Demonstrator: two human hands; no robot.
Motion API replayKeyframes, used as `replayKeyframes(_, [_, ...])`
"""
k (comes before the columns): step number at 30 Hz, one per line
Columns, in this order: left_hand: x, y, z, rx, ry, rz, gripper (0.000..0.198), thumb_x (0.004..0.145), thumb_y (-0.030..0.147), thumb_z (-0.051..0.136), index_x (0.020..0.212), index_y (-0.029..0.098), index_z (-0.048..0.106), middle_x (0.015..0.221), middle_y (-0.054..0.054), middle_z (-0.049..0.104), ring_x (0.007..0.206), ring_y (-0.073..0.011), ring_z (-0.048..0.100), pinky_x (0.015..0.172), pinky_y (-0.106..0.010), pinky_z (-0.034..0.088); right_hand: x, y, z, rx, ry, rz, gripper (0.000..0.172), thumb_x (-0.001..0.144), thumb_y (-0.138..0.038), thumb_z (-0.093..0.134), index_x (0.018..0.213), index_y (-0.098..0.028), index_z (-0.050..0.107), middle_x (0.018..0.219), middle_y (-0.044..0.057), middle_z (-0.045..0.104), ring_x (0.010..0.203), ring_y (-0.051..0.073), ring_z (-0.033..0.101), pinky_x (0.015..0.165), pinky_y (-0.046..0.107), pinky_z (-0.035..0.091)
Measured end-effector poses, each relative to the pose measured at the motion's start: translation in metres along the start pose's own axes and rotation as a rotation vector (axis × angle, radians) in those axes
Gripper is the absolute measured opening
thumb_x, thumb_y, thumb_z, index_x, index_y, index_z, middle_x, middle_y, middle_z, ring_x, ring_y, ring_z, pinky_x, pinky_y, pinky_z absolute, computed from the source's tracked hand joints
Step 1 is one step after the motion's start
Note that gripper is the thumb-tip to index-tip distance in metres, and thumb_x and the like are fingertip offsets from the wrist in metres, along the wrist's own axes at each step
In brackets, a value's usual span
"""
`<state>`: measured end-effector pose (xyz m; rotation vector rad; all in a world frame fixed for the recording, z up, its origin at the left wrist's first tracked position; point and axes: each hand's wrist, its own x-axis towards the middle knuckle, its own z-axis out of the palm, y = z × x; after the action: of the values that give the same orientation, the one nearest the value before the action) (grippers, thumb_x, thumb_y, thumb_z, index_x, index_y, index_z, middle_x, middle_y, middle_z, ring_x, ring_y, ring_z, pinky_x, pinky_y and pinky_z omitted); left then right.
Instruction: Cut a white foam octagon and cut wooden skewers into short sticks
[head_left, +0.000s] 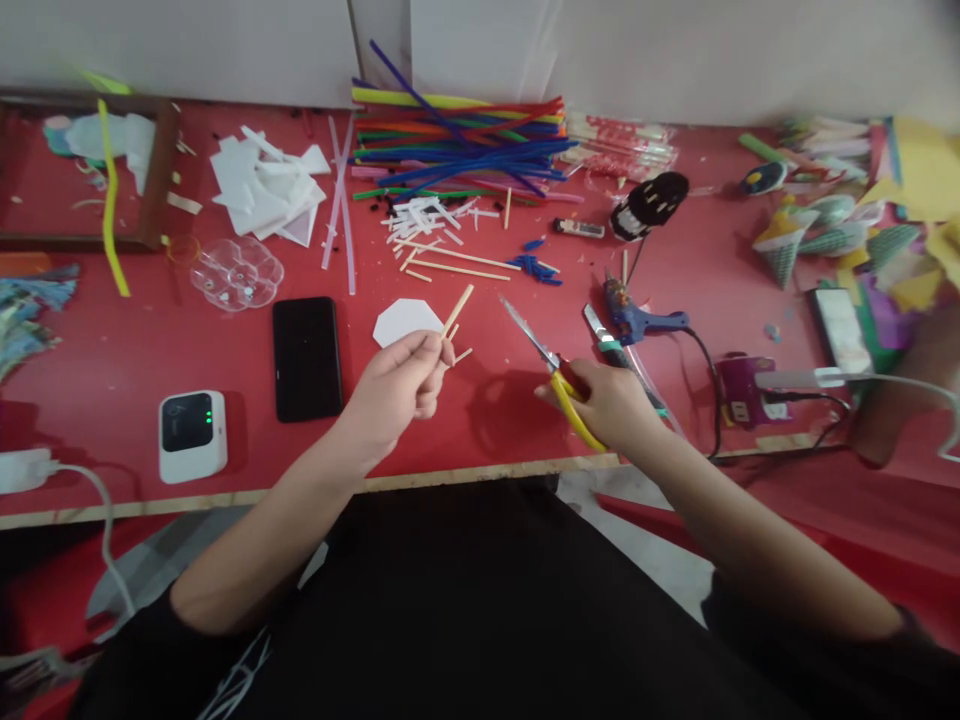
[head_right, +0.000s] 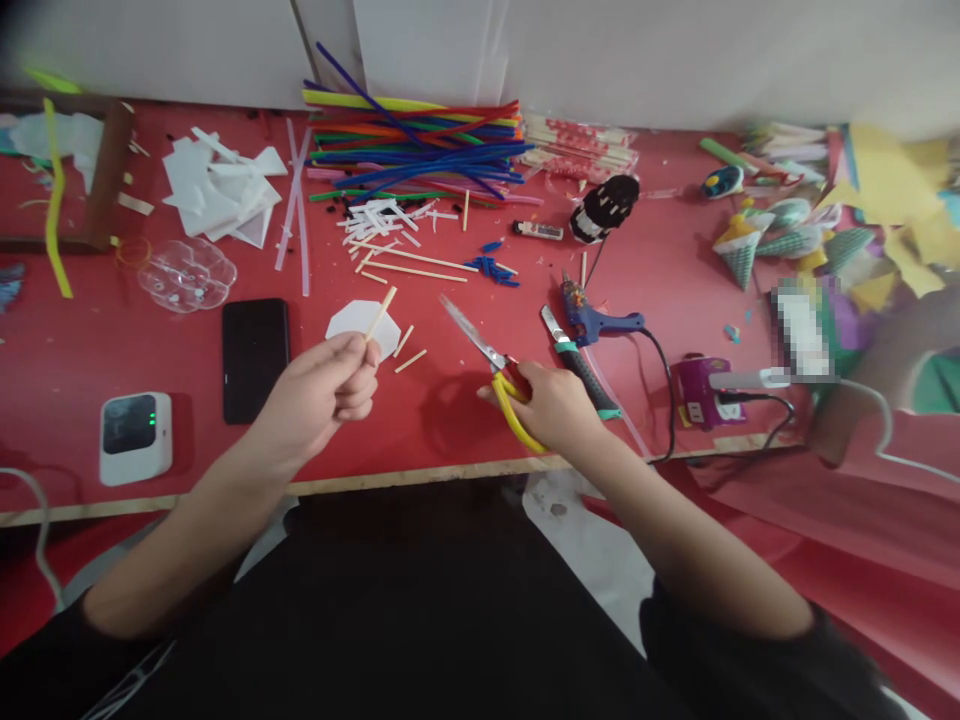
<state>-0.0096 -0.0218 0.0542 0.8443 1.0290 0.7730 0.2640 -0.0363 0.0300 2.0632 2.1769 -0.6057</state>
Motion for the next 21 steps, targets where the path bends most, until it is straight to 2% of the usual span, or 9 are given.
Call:
replayKeyframes(3, [-0.005, -0.002, -0.001, 0.417, 0.070, 0.202, 0.029, 0.104, 0.041, 0.042, 0.089, 0.022, 0.057, 0.061, 0.006, 0.037, 0.052, -0.0108, 0.033, 0.050, -0.026, 0.030, 0.005, 0.012, 0.008, -0.118, 0.059, 0.147, 0.033, 0.089, -0.051, 0.058, 0.087, -0.018, 0.060, 0.084, 0.012, 0.067, 0.075, 0.026, 0.063, 0.062, 0.033, 0.040])
replayKeyframes(5, [-0.008, -0.002, 0.001, 0.697, 0.104, 0.302, 0.027, 0.105, 0.040, 0.041, 0.091, 0.021, 0.056, 0.064, 0.004, 0.046, 0.055, -0.0114, 0.042, 0.055, -0.027, 0.034, 0.002, 0.016, 0.011, -0.150, 0.136, 0.126, 0.036, 0.090, -0.044, 0.059, 0.107, -0.012, 0.064, 0.105, 0.020, 0.070, 0.091, 0.031, 0.067, 0.071, 0.037, 0.047])
replayKeyframes(8, [-0.008, -0.002, 0.006, 1.061, 0.107, 0.350, 0.026, 0.106, 0.035, 0.037, 0.097, 0.020, 0.056, 0.067, 0.003, 0.057, 0.058, -0.0134, 0.051, 0.056, -0.028, 0.032, -0.009, 0.007, 0.004, -0.116, 0.360, -0.067, 0.033, 0.095, -0.035, 0.057, 0.117, -0.012, 0.065, 0.111, 0.021, 0.071, 0.100, 0.034, 0.068, 0.083, 0.045, 0.053])
replayKeyframes(11, [-0.005, -0.006, 0.011, 1.344, 0.055, 0.358, 0.028, 0.107, 0.034, 0.034, 0.111, 0.020, 0.057, 0.080, -0.003, 0.069, 0.066, -0.0187, 0.060, 0.055, -0.029, 0.028, -0.019, -0.017, -0.012, 0.033, 0.625, -0.423, 0.022, 0.098, -0.022, 0.056, 0.118, -0.020, 0.066, 0.113, 0.013, 0.073, 0.106, 0.028, 0.069, 0.094, 0.044, 0.054])
replayKeyframes(13, [-0.003, -0.010, 0.013, 1.459, -0.009, 0.361, 0.030, 0.107, 0.034, 0.032, 0.116, 0.020, 0.057, 0.085, -0.005, 0.072, 0.069, -0.0214, 0.064, 0.054, -0.029, 0.027, -0.019, -0.035, -0.020, 0.061, 0.601, -0.661, 0.027, 0.098, -0.015, 0.055, 0.122, -0.020, 0.064, 0.122, 0.013, 0.071, 0.115, 0.026, 0.066, 0.098, 0.043, 0.054])
replayKeyframes(15, [-0.002, -0.013, 0.014, 1.519, -0.073, 0.373, 0.029, 0.106, 0.030, 0.032, 0.115, 0.020, 0.058, 0.084, -0.006, 0.073, 0.070, -0.0229, 0.065, 0.054, -0.030, 0.028, -0.014, -0.049, -0.022, -0.014, 0.505, -0.754, 0.029, 0.100, -0.015, 0.051, 0.127, -0.017, 0.062, 0.124, 0.015, 0.070, 0.117, 0.027, 0.064, 0.098, 0.044, 0.053])
replayKeyframes(18, [-0.002, -0.018, 0.015, 1.553, -0.085, 0.412, 0.027, 0.103, 0.021, 0.034, 0.110, 0.019, 0.059, 0.091, -0.008, 0.073, 0.082, -0.0249, 0.068, 0.060, -0.031, 0.037, 0.000, -0.057, -0.018, -0.140, 0.372, -0.816, 0.027, 0.100, -0.011, 0.043, 0.112, -0.011, 0.067, 0.097, 0.012, 0.073, 0.088, 0.024, 0.066, 0.079, 0.037, 0.054])
replayKeyframes(21, [-0.002, -0.024, 0.016, 1.596, -0.009, 0.401, 0.029, 0.100, 0.015, 0.032, 0.108, 0.017, 0.060, 0.096, -0.013, 0.072, 0.094, -0.0282, 0.067, 0.068, -0.034, 0.044, 0.012, -0.061, -0.012, -0.202, 0.342, -0.823, 0.029, 0.094, -0.005, 0.041, 0.094, -0.013, 0.069, 0.078, 0.007, 0.067, 0.068, 0.020, 0.057, 0.063, 0.033, 0.043])
